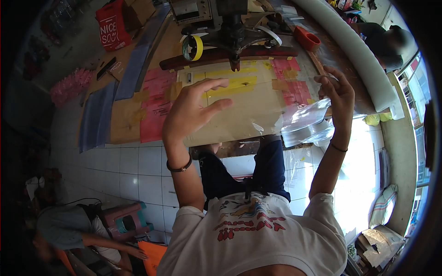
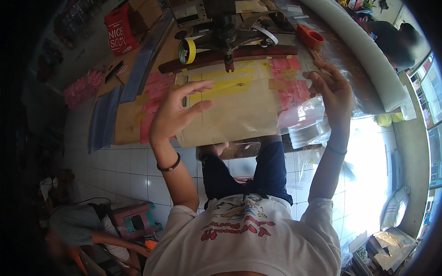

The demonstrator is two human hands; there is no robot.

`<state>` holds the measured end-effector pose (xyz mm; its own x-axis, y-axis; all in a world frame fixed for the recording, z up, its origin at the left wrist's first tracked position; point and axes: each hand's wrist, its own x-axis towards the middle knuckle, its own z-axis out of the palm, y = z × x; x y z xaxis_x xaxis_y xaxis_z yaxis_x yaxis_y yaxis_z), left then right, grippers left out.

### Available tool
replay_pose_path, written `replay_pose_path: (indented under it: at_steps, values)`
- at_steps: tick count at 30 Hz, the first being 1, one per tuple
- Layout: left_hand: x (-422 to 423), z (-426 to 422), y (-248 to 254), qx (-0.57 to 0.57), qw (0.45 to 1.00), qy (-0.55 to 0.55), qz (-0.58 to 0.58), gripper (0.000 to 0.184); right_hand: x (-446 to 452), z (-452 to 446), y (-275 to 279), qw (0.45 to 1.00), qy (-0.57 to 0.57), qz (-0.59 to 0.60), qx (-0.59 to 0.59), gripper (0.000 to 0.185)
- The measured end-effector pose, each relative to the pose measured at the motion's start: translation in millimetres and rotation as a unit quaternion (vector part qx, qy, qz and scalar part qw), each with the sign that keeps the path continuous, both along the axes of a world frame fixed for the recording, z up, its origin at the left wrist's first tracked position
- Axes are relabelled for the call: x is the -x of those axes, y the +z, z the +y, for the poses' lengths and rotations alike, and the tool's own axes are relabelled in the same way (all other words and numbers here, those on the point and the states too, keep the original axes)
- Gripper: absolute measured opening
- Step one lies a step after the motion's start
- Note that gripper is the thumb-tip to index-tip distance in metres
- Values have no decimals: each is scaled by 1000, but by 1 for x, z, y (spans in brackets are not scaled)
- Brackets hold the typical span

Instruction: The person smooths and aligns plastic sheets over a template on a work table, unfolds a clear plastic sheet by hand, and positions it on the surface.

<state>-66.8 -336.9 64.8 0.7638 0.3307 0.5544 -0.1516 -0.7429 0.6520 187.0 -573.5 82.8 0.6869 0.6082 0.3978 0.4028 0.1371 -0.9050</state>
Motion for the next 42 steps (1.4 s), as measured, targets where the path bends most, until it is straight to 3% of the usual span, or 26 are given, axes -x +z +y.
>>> replay_pose_path:
  at_steps: [3, 6, 13, 14, 15, 17, 18, 22, 25, 26, 29, 33, 35, 38, 42]
  values:
    - [-43, -28, 7, 34, 998, -49, 18, 31, 22, 16, 8, 999, 36, -26, 12, 38]
    - [-59, -28, 8, 183, 969, -116, 116, 28, 20, 15, 9, 999, 24, -30, 4, 38]
    - [-23, 0, -4, 181, 972, -27, 149, 23, -1, -13, -6, 999, -46, -2, -1, 33]
    - [-20, -1, 0, 134, 973, 13, 189, 31, -1, -14, -5, 998, -56, 3, 0, 33]
    - [-21, -6, 2, 10, 992, 36, 117, 35, 2, -11, -5, 998, -62, 4, 2, 33]
    - [-33, -26, 1, -237, 968, 79, -29, 46, 19, 2, -2, 997, -74, 8, 5, 33]
    - [-40, -44, 0, -213, 974, 72, -31, 56, 28, 7, 0, 997, -73, -7, 20, 32]
    - [-63, -61, -6, -97, 995, -3, 13, 44, 46, 10, 9, 999, -35, 28, -4, 37]
    - [-65, -52, -5, 10, 997, -49, -55, 32, 49, 2, 3, 996, 62, -57, -28, 44]
    - [-62, -49, -2, 42, 997, -54, -25, 30, 52, -3, 3, 997, 71, -18, 24, 51]
    - [-53, -35, 8, 126, 989, -62, 37, 32, 39, -13, -12, 987, 110, 40, 111, 47]
    - [-47, -22, 4, 208, 973, -85, 42, 38, 40, -27, -2, 977, 70, 34, 196, 27]
    - [-42, -18, 9, 248, 961, -98, 71, 37, 36, -28, -3, 982, 91, 39, 164, 24]
    - [-42, -15, 9, 268, 953, -107, 93, 31, 32, -30, -4, 983, 117, 32, 135, 20]
    - [-38, -19, 11, 175, 965, -141, 131, 24, 31, -32, -5, 986, 115, 19, 119, 20]
